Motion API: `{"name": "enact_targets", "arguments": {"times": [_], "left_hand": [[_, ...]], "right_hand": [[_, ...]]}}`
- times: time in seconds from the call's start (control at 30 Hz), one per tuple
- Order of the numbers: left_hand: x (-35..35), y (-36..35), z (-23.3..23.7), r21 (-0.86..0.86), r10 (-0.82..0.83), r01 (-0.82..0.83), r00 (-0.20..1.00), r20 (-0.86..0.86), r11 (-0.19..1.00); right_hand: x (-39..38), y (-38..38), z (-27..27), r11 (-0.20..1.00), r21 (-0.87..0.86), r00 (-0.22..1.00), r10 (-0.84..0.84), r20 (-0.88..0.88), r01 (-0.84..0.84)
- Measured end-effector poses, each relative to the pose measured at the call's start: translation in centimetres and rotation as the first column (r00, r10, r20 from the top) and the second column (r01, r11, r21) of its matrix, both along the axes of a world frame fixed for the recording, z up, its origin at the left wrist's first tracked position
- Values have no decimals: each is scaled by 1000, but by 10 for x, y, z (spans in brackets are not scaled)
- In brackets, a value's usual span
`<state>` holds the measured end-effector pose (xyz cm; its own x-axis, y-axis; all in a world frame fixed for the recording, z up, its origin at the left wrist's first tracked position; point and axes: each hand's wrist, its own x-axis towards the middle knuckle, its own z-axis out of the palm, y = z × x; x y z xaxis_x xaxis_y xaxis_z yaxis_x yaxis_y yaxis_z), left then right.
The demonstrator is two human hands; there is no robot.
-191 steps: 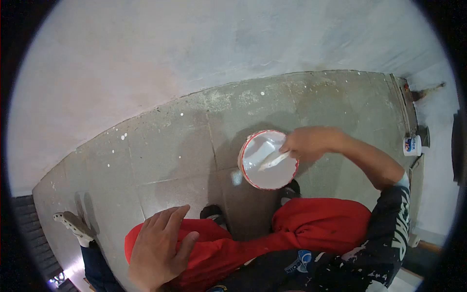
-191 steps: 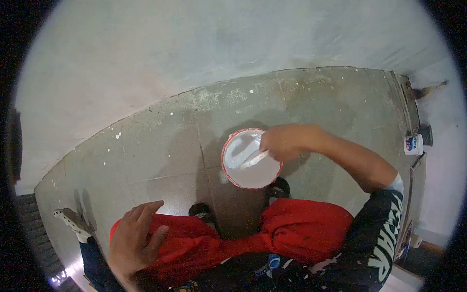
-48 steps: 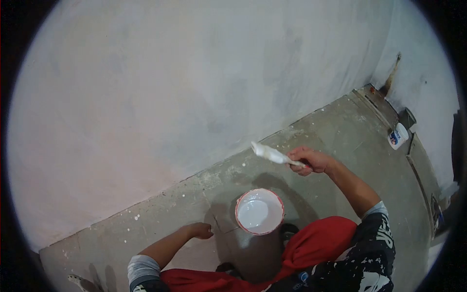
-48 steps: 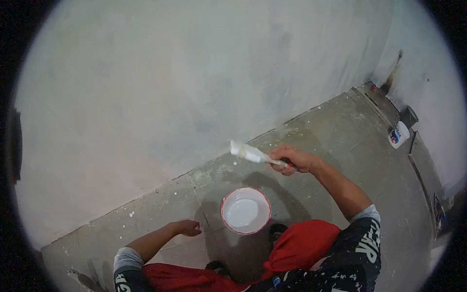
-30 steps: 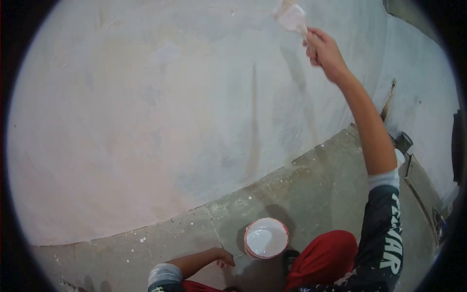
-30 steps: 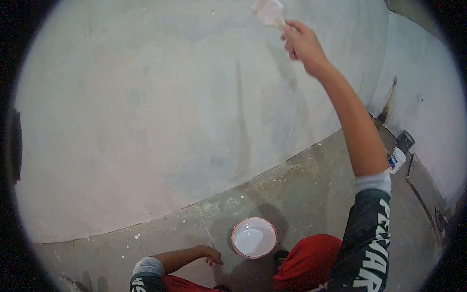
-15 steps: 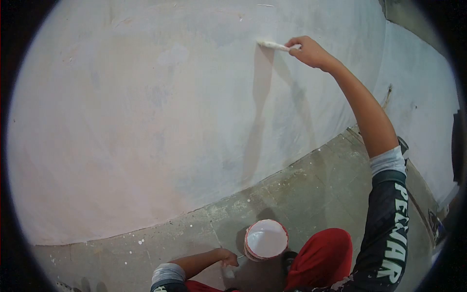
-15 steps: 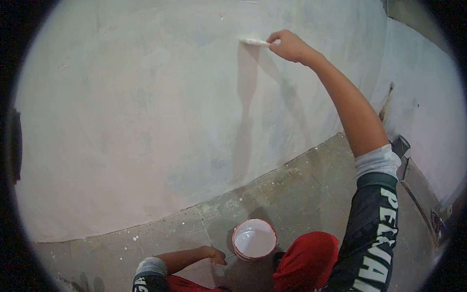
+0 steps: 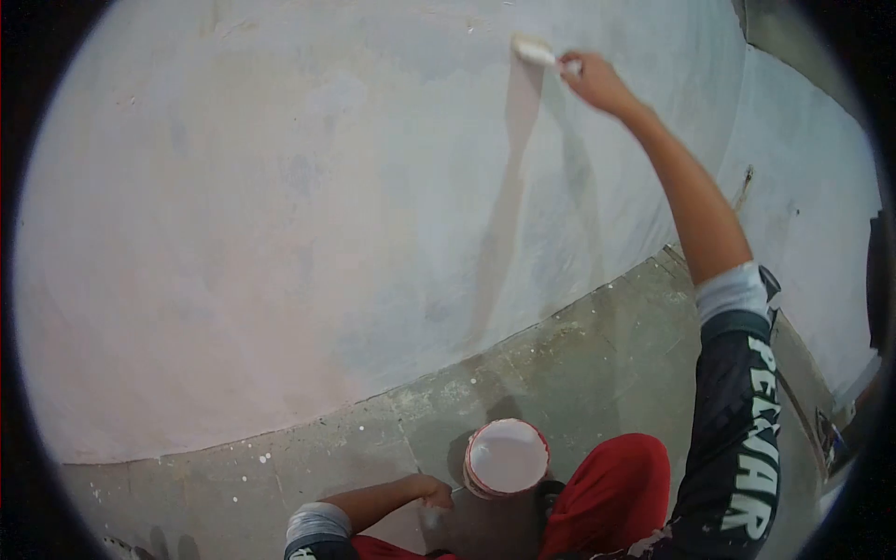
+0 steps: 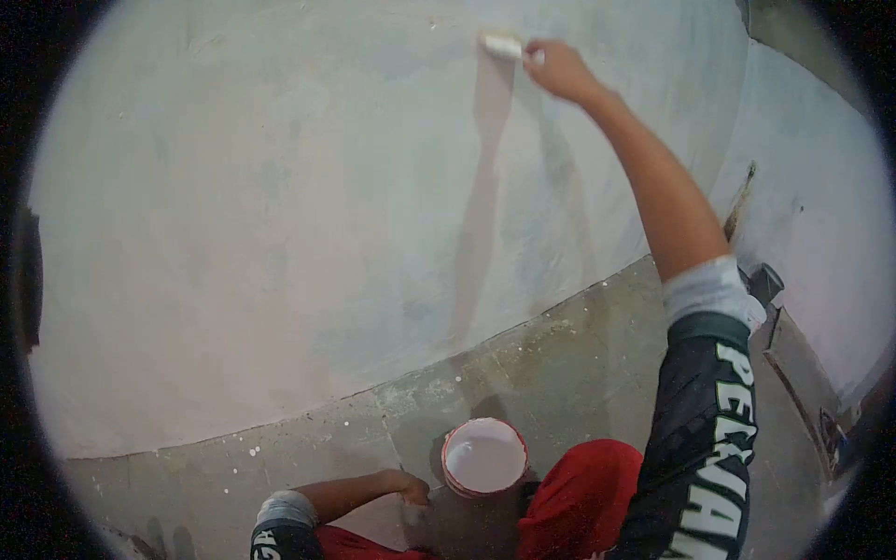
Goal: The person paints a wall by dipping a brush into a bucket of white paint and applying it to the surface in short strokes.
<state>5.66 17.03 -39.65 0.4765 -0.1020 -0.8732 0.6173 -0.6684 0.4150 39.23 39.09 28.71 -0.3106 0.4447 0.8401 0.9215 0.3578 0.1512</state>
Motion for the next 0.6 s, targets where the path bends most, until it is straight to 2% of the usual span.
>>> {"name": "enact_targets", "arguments": {"times": [0.07, 0.1, 0.13, 0.2, 0.23, 0.27, 0.3, 0.37, 0.43, 0.47, 0.5, 0.53, 0.57, 0.6], "left_hand": [[1, -6, 50, 53, 232, -230, 973, -22, 972], [6, -8, 46, 51, 233, -232, 972, -13, 971], [8, -9, 41, 54, 220, -218, 974, -43, 974], [5, -12, 41, 62, 212, -207, 974, -81, 976], [4, -16, 51, 70, 258, -255, 965, -38, 964], [2, -18, 58, 76, 302, -302, 953, 6, 950], [0, -16, 50, 80, 305, -304, 952, 4, 949], [-1, -12, 27, 44, 233, -231, 972, -33, 972], [-5, -11, 43, 57, 244, -242, 969, -32, 969], [-7, -14, 49, 66, 253, -251, 967, -33, 966], [-7, -9, 16, 64, 252, -250, 967, -30, 966], [-6, 4, -46, 67, 127, -126, 992, -1, 990], [-8, 9, -78, 75, -1, -1, 1000, 25, 997], [-4, 3, -37, 87, 34, -36, 999, 23, 996]], "right_hand": [[2, -16, -53, 989, -148, 1000, 14, -20, -17], [6, -25, -71, 968, -248, 999, -37, -22, 31], [6, -34, -76, 969, -246, 999, -35, -19, 30], [4, -47, -80, 856, -513, 982, -142, -123, 59], [0, -51, -68, 899, -437, 989, -97, -111, 39], [-5, -52, -51, 918, -395, 979, -112, -170, 36], [-16, -60, -28, 934, -354, 965, -126, -228, 38], [-37, -65, 21, 978, -209, 969, -63, -239, 12], [-56, -53, 58, 1000, -6, 968, -15, -251, 14], [-61, -44, 65, 1000, -9, 968, -18, -249, 16], [-67, -35, 69, 1000, -24, 965, -10, -263, 4], [-72, -27, 68, 999, -37, 961, 2, -277, -13], [-73, -10, 47, 980, 180, 986, 109, -126, -85], [-80, -13, 27, 991, 120, 988, 69, -139, -53]]}}
